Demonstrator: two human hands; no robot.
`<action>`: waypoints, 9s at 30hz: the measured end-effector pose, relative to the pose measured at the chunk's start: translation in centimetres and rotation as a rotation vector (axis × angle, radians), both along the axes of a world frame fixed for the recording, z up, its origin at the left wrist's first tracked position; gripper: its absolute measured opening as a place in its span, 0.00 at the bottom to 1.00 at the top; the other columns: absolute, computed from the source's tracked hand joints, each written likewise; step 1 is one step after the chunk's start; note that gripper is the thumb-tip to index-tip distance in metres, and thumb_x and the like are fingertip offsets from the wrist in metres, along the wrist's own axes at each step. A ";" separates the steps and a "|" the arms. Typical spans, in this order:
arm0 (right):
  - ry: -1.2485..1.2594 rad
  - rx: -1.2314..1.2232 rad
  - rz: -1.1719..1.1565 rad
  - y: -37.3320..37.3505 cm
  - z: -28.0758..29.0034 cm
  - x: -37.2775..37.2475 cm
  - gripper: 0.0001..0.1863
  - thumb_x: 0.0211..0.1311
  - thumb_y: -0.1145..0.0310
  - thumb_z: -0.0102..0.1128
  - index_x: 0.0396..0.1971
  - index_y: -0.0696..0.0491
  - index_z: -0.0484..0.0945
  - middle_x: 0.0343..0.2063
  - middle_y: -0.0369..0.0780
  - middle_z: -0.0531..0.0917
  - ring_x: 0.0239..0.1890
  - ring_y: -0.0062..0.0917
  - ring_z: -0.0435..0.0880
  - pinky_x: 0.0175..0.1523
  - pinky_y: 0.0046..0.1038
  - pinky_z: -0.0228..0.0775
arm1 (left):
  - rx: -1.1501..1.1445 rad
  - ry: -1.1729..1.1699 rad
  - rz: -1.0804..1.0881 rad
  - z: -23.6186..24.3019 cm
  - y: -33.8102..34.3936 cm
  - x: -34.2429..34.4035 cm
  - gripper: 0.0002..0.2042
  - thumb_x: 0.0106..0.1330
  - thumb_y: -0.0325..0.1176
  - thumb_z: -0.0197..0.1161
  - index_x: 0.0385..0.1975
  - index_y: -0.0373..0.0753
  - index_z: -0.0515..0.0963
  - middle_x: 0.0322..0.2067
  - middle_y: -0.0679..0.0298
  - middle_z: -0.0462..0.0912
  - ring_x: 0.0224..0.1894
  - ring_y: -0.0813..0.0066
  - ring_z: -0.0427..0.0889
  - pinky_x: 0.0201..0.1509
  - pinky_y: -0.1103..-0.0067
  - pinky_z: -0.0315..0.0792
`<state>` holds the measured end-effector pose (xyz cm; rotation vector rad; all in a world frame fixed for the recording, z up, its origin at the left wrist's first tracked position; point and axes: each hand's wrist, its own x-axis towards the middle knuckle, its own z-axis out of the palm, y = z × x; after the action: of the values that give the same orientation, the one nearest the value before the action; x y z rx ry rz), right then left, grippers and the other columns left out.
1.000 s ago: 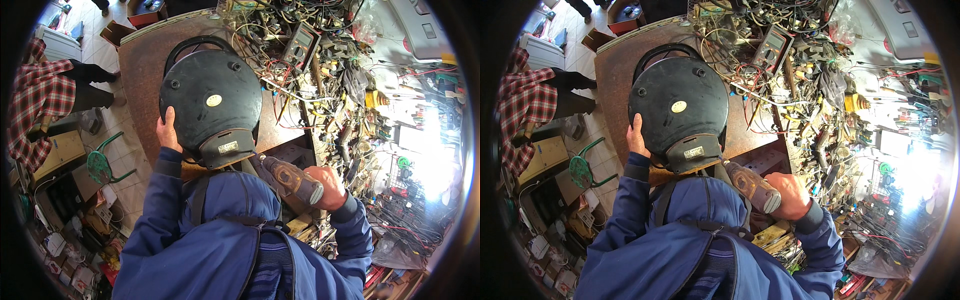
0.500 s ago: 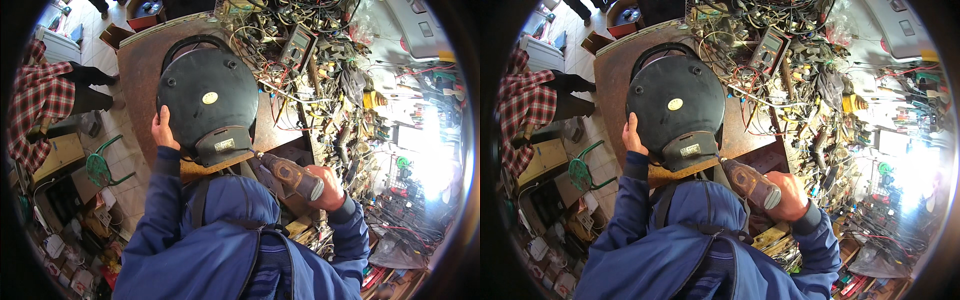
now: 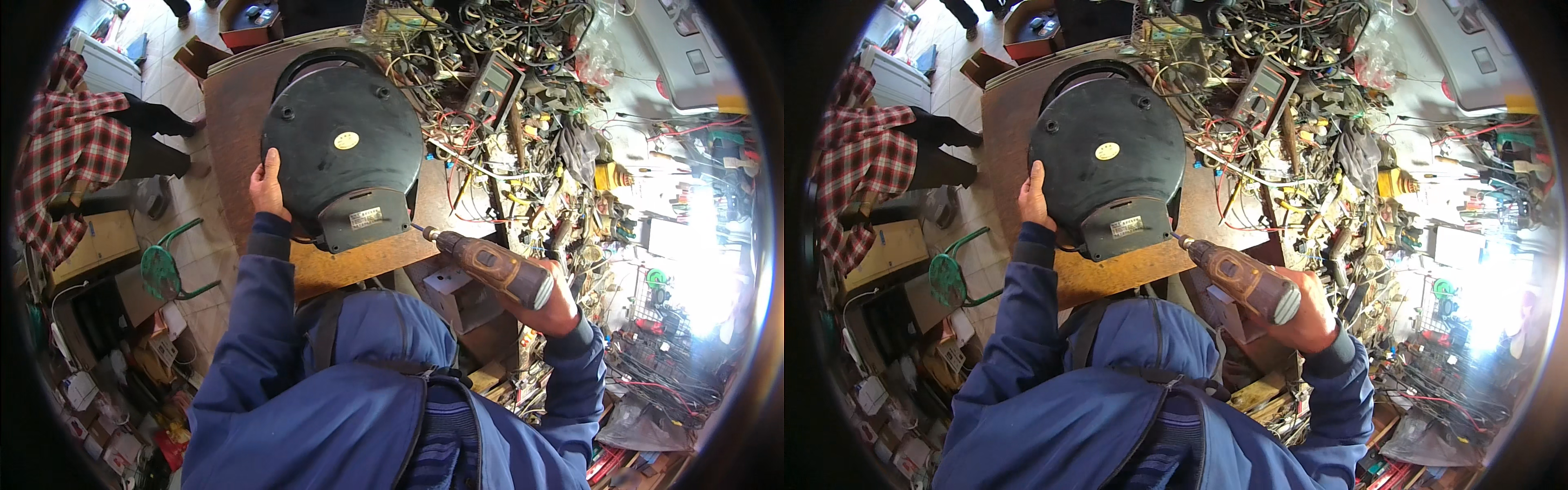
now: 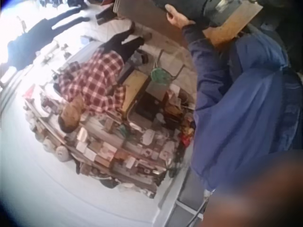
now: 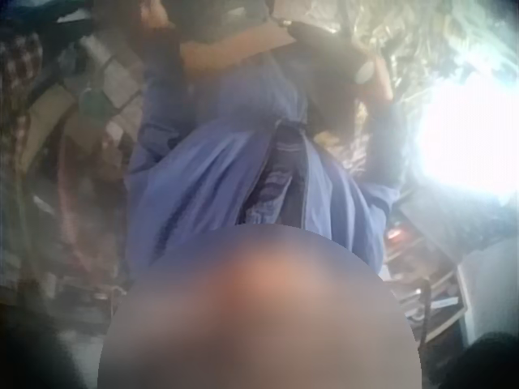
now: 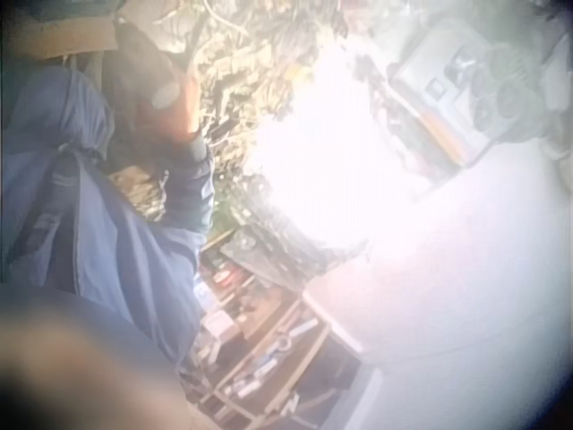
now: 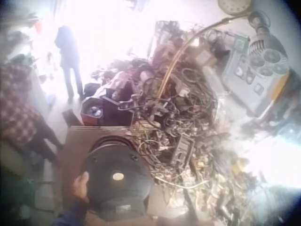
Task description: The person places a black circular electronic device on a cluttered workbench and uses a power drill to remove screws from its back panel. After opening the casing, the person uses a multimeter to test the internal wiring and components.
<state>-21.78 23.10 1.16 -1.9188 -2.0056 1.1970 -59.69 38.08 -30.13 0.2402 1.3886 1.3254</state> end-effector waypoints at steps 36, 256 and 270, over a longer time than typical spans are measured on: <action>-0.207 -0.148 0.561 7.2 -0.3 -15.0 0.20 0.45 0.56 0.71 0.35 0.54 0.81 0.33 0.47 0.82 0.36 0.48 0.83 0.39 0.43 0.73 | 0.015 0.121 -0.093 1.0 -2.5 -0.4 0.50 0.49 0.49 0.84 0.64 0.22 0.64 0.59 0.48 0.75 0.59 0.62 0.76 0.66 0.72 0.68; -0.293 0.143 -0.389 -15.9 -21.8 -2.9 0.28 0.55 0.68 0.70 0.57 0.59 0.76 0.52 0.53 0.81 0.54 0.48 0.81 0.58 0.40 0.76 | 0.086 0.049 -0.051 -5.5 18.2 -13.2 0.13 0.68 0.27 0.65 0.50 0.41 0.75 0.42 0.64 0.83 0.39 0.67 0.84 0.38 0.67 0.79; -0.248 0.085 -0.370 -14.8 -21.5 -4.5 0.26 0.57 0.68 0.69 0.57 0.57 0.77 0.51 0.49 0.82 0.52 0.45 0.83 0.56 0.38 0.77 | -0.137 0.388 -0.378 -3.2 21.0 -12.3 0.14 0.67 0.33 0.67 0.50 0.35 0.78 0.36 0.65 0.84 0.31 0.76 0.85 0.30 0.79 0.80</action>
<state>-26.32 8.34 -20.36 -2.3541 -1.6584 0.8056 -72.01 59.07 -33.31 0.6602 1.6512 0.8940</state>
